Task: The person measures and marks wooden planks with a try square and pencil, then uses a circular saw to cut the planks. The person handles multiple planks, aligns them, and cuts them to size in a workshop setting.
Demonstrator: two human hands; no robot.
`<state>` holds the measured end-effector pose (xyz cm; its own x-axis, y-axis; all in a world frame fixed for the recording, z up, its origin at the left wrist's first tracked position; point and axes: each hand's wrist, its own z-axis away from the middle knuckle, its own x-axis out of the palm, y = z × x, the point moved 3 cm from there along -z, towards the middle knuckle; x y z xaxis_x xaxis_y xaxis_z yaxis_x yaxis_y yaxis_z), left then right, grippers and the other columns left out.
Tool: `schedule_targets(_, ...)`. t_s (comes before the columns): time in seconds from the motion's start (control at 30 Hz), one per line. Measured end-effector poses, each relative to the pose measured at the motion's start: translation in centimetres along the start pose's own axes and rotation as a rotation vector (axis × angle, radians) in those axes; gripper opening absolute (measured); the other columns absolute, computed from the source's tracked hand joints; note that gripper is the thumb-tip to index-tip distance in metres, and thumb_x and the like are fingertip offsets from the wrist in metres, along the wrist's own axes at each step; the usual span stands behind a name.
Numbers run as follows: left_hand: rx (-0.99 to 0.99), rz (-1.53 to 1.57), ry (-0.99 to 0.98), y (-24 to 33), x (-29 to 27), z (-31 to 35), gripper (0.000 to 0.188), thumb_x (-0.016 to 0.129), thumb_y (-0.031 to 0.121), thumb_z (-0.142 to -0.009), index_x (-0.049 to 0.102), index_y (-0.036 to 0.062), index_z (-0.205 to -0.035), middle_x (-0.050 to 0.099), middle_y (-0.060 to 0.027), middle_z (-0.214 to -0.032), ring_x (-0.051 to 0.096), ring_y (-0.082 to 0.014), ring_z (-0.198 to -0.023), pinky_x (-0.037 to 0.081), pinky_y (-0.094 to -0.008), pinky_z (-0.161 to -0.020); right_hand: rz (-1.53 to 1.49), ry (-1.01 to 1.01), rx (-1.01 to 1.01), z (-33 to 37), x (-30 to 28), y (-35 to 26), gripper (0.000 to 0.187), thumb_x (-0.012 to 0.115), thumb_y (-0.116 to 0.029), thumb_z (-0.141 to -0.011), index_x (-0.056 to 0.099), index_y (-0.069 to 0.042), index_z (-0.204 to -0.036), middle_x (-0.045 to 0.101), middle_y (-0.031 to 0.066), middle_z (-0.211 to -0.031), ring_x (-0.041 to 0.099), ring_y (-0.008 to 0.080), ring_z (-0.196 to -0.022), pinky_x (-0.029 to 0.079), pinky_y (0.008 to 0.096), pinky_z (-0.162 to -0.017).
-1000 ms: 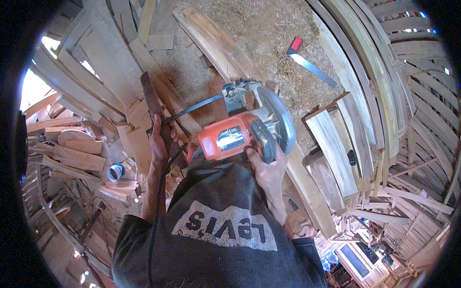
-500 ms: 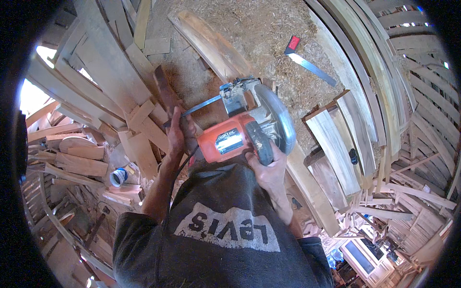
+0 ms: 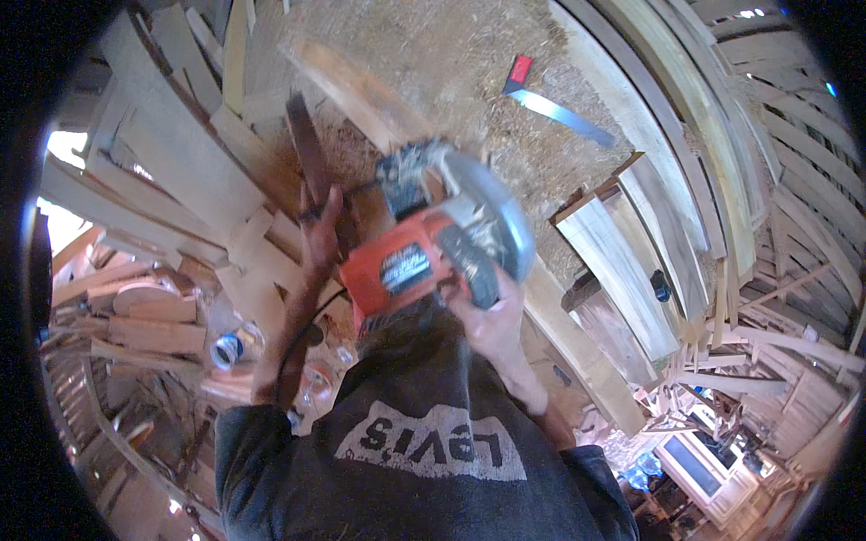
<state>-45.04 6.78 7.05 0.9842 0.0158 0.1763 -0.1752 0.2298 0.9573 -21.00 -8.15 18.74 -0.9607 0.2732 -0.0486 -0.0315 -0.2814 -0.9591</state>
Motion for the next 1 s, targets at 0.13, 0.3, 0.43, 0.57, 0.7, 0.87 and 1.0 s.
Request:
schedule_targets(0.13,0.04,0.188,-0.083,7.0,3.7,-3.5,0.034,0.067,0.033,-0.105,0.052,0.008,-0.123,0.065,-0.0051,-0.089,0.066,-0.0144,-0.07,0.056,-0.0313,-0.061,-0.195,-0.005,0.131,-3.2,-0.8,-3.6,0.04,0.075,0.004,-0.082,0.072,0.0,-0.122,0.071,-0.001,-0.095,0.064,0.0096,-0.086,0.05,0.0247,-0.077)
schedule_targets(0.3,0.124,0.221,0.01,9.0,7.0,-5.5,0.028,0.063,0.033,-0.107,0.056,0.009,-0.119,0.064,-0.0049,-0.088,0.065,-0.0153,-0.068,0.055,-0.0314,-0.06,0.023,-0.011,-0.131,-5.9,-2.3,-4.5,0.039,0.077,0.002,-0.084,0.071,0.0,-0.122,0.075,0.0033,-0.098,0.067,0.0107,-0.086,0.053,0.0265,-0.077)
schedule_targets(0.43,0.063,0.308,0.131,4.5,8.2,-3.5,0.029,0.061,0.034,-0.108,0.055,0.0092,-0.122,0.065,-0.005,-0.089,0.065,-0.0146,-0.07,0.055,-0.0323,-0.061,0.067,-0.099,-0.18,-5.0,-4.6,-2.8,0.038,0.08,-0.003,-0.083,0.072,-0.001,-0.12,0.077,0.0069,-0.104,0.068,0.012,-0.094,0.054,0.03,-0.085)
schedule_targets(0.57,-0.031,0.35,0.175,1.6,10.5,0.5,0.033,0.059,0.035,-0.109,0.055,0.0097,-0.13,0.067,-0.0073,-0.097,0.067,-0.0178,-0.08,0.057,-0.0335,-0.069,0.142,-0.178,-0.228,-3.6,-7.0,-1.8,0.036,0.08,-0.007,-0.083,0.072,0.0,-0.118,0.077,0.0087,-0.098,0.069,0.0133,-0.09,0.055,0.0329,-0.084)
schedule_targets(0.7,-0.054,0.672,0.172,-1.5,15.1,2.6,0.053,0.051,0.052,-0.108,0.052,0.0091,-0.14,0.069,-0.0114,-0.11,0.068,-0.0251,-0.097,0.059,-0.0414,-0.084,0.207,-0.317,-0.105,-2.7,-7.7,0.8,0.039,0.078,-0.002,-0.085,0.07,-0.001,-0.124,0.077,0.0069,-0.104,0.069,0.0124,-0.091,0.054,0.03,-0.083)
schedule_targets(0.87,-0.093,0.554,0.064,-9.1,12.5,4.6,0.082,0.041,0.071,-0.104,0.043,0.007,-0.154,0.057,-0.0102,-0.139,0.057,-0.0253,-0.122,0.047,-0.0468,-0.106,0.29,-0.303,-0.085,-2.3,-8.9,1.7,0.037,0.08,-0.009,-0.085,0.07,-0.003,-0.12,0.076,0.0122,-0.094,0.071,0.0158,-0.084,0.055,0.0314,-0.08)
schedule_targets(1.0,0.031,0.468,0.13,-12.8,4.8,1.4,0.088,0.047,0.063,-0.106,0.023,0.0008,-0.163,0.045,-0.0157,-0.157,0.049,-0.0291,-0.138,0.037,-0.0453,-0.119,0.371,-0.238,0.027,-1.7,-11.5,1.9,0.044,0.081,-0.01,-0.082,0.068,-0.003,-0.123,0.077,0.018,-0.102,0.077,0.0267,-0.093,0.058,0.0347,-0.082)
